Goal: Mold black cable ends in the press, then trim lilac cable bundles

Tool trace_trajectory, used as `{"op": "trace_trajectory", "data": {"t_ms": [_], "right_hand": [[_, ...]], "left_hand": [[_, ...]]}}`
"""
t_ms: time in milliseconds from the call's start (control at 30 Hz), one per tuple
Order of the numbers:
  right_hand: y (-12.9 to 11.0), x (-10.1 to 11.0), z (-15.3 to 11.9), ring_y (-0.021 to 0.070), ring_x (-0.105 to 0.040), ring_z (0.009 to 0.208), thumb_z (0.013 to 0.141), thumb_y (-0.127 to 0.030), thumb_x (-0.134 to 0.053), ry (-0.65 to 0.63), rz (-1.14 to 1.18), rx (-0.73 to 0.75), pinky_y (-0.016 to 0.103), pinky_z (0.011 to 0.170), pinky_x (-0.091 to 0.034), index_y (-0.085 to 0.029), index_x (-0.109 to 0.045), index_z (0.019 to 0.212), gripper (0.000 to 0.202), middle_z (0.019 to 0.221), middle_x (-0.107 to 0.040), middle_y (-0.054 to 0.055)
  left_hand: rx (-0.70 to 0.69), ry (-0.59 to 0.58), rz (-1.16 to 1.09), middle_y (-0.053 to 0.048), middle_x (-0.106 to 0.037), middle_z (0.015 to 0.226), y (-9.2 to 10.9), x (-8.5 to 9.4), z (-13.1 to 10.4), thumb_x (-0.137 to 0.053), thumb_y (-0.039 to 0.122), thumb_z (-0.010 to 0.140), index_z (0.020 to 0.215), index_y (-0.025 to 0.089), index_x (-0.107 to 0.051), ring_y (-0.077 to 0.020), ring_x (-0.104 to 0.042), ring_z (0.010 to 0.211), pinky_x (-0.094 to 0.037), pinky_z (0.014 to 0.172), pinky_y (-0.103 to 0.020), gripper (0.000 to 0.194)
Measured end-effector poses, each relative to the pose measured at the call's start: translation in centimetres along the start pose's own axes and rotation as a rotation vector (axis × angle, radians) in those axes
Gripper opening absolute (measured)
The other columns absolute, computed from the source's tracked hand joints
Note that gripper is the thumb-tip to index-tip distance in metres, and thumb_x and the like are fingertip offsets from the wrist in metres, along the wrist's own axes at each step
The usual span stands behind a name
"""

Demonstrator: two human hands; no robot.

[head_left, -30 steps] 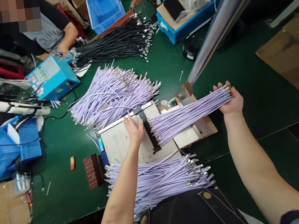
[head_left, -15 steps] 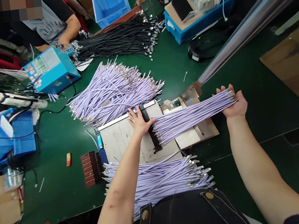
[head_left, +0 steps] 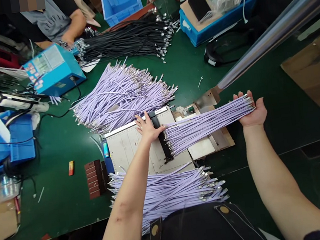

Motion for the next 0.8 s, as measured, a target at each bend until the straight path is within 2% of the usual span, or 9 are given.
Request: {"op": "trace_trajectory", "data": {"t_ms": [133,300,467,633,800], "right_hand": [[-0.1,0.1,0.3,0.0349,-0.058,0.118,0.099,-0.054,-0.030,-0.068,-0.031,0.001,0.058,0.088,-0.053,-0.013,-0.069,0.100,0.057,0.115,-0.066,0.015],[-0.2,0.4,0.3,0.0359,-0.056,0.121,0.098,-0.055,-0.034,-0.074,-0.006,-0.003,0.060,0.090,-0.051,-0.014,-0.068,0.103,0.055,0.119,-0.065,0.015],[-0.1,0.3,0.2,0.0358,-0.053,0.125,0.098,-0.056,-0.033,-0.061,0.015,-0.012,0.054,0.091,-0.054,-0.012,-0.068,0.102,0.057,0.122,-0.063,0.018],[0.0,0.3,0.0,0.0358,-0.052,0.125,0.098,-0.058,-0.034,-0.029,0.044,-0.005,0.048,0.088,-0.056,-0.010,-0.067,0.104,0.058,0.130,-0.058,0.019],[0.0,0.2,-0.1,0.0354,-0.051,0.127,0.098,-0.060,-0.030,-0.047,0.027,-0.005,0.048,0.090,-0.056,-0.011,-0.066,0.107,0.062,0.127,-0.059,0.018]], "left_hand": [[0.010,-0.054,-0.032,-0.019,0.021,0.160,-0.1,0.0,0.2,-0.081,0.051,0.062,0.156,0.025,-0.003,-0.0374,0.020,0.146,-0.004,0.116,-0.060,0.124],[0.092,0.016,-0.021,-0.023,0.019,0.160,0.3,-0.4,0.7,-0.075,0.063,0.063,0.156,0.020,-0.001,-0.0382,0.019,0.146,0.000,0.116,-0.061,0.127],[0.076,0.035,-0.040,-0.022,0.021,0.160,0.3,-0.4,0.6,-0.079,0.052,0.064,0.156,0.021,-0.004,-0.0356,0.017,0.147,-0.003,0.117,-0.058,0.122],[0.013,0.024,-0.090,-0.019,0.023,0.160,-1.5,0.3,-1.1,-0.078,0.052,0.066,0.156,0.023,-0.001,-0.0362,0.018,0.147,-0.004,0.119,-0.054,0.122],[-0.019,-0.034,-0.035,-0.022,0.022,0.159,-3.1,-0.9,-3.7,-0.077,0.058,0.065,0.156,0.020,0.002,-0.0380,0.020,0.146,-0.001,0.117,-0.057,0.126]]}}
Point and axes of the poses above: each hand's wrist, its own z-axis towards the middle knuckle, its own x-axis out of the back of the hand, y = z × x, the point moved 3 cm from there along z, towards the middle knuckle
